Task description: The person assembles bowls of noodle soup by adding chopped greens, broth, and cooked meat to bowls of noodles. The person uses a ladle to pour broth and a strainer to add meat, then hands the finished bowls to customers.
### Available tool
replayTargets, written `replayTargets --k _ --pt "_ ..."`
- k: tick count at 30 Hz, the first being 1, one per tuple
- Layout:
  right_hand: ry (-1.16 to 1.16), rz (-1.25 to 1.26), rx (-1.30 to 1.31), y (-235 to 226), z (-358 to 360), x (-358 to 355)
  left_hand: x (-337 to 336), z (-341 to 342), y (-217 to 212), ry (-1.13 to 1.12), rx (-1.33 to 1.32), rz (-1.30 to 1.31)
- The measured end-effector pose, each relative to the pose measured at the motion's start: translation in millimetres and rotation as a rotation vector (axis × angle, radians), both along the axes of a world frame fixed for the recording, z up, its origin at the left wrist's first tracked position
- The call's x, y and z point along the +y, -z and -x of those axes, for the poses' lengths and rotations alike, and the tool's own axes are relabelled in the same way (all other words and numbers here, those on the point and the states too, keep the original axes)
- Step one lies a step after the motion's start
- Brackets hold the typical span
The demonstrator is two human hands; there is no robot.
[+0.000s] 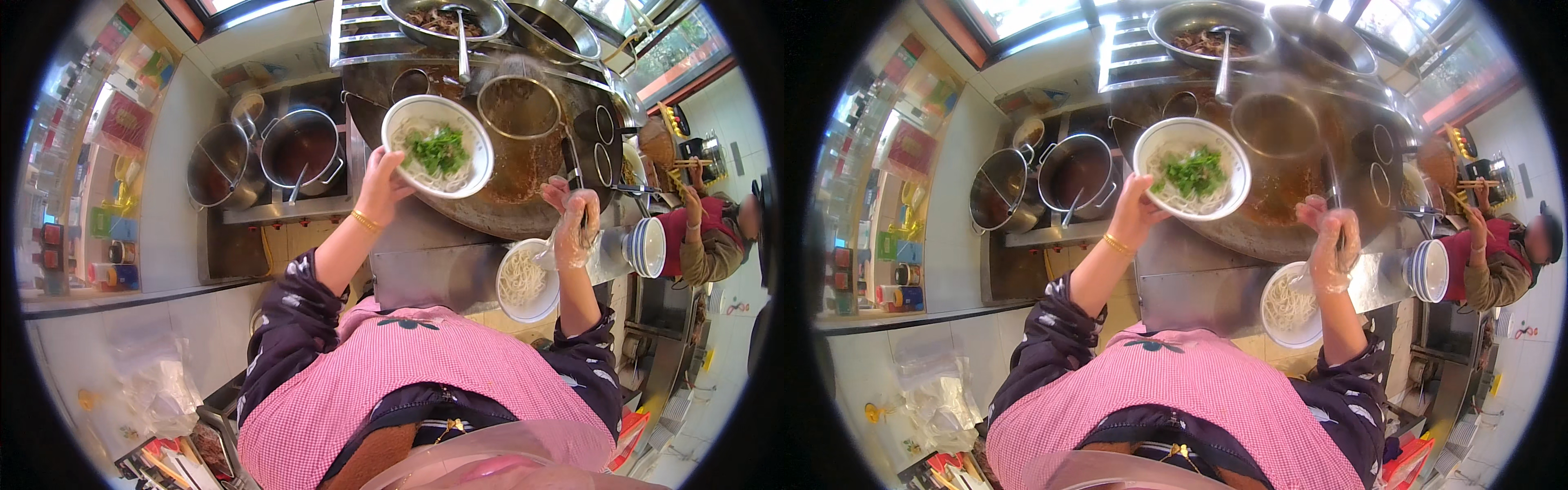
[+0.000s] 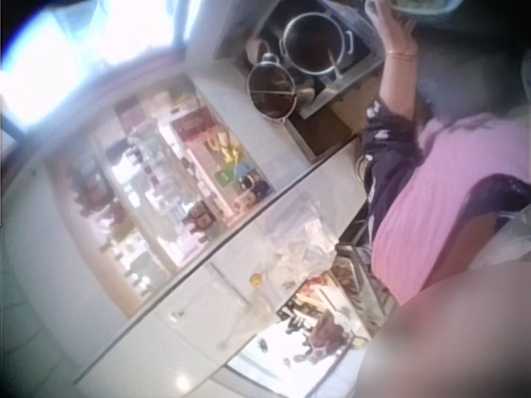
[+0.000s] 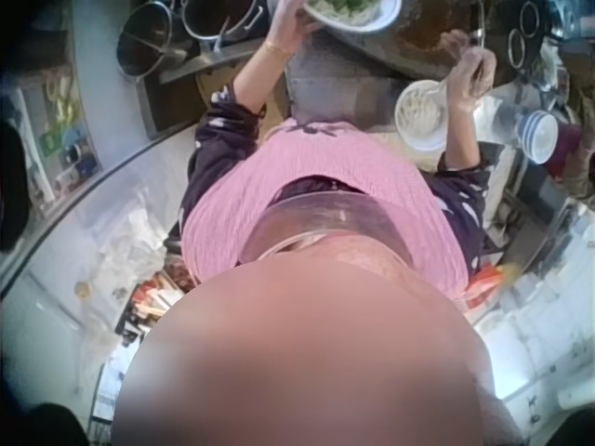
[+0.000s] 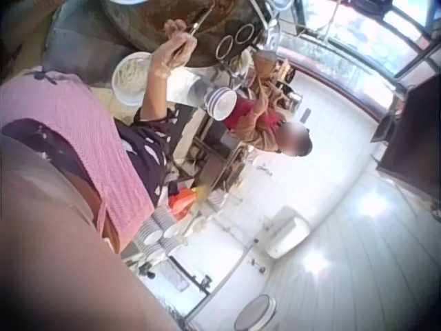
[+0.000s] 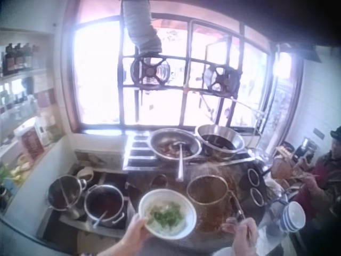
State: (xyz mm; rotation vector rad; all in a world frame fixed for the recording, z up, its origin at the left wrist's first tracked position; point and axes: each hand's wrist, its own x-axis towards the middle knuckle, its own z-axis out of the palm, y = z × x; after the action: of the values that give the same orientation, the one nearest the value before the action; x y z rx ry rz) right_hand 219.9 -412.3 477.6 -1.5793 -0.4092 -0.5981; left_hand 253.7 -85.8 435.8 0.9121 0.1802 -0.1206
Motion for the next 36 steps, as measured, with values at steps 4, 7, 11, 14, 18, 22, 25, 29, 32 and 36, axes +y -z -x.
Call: replayTargets --k 4,7,11,14,18,22,25,29,32,36 --pt "-0.059 0.124 -0.231 -4.5 23.1 15.4 -21.4 -5.8 -10.7 0.054 0.037 0.075" --pt "-0.143 0.093 -0.308 -0.5 40.0 29.0 -28.4 -1.6 -16.3 0.097 0.068 0.148" --pt "-0.100 0.166 -0.294 2.3 50.3 43.5 -30.8 6.5 -20.1 0.116 0.067 0.158" --pt "-0.071 0.145 -0.228 1.2 50.1 49.2 -31.7 8.3 -21.6 0.149 0.072 0.162" --pt "-0.077 0.136 -0.223 -0.2 49.9 52.2 -30.6 10.9 -21.0 0.191 0.053 0.228" --pt "-0.101 0.102 -0.191 -1.1 56.3 52.3 -26.2 13.8 -20.6 0.196 0.010 0.196" --pt "-0.148 -0.022 -0.244 -0.2 65.6 54.7 -21.6 14.7 -21.6 0.179 0.003 0.203" --pt "-0.089 -0.065 -0.125 0.4 72.5 60.5 -14.6 14.7 -24.1 0.170 -0.050 0.155" --pt "0.015 -0.004 0.016 -0.2 69.6 65.4 -12.6 15.5 -24.3 0.170 -0.063 0.147" --pt "-0.024 -0.054 -0.038 -7.1 65.5 68.9 -11.4 19.5 -23.3 0.189 -0.058 0.185"
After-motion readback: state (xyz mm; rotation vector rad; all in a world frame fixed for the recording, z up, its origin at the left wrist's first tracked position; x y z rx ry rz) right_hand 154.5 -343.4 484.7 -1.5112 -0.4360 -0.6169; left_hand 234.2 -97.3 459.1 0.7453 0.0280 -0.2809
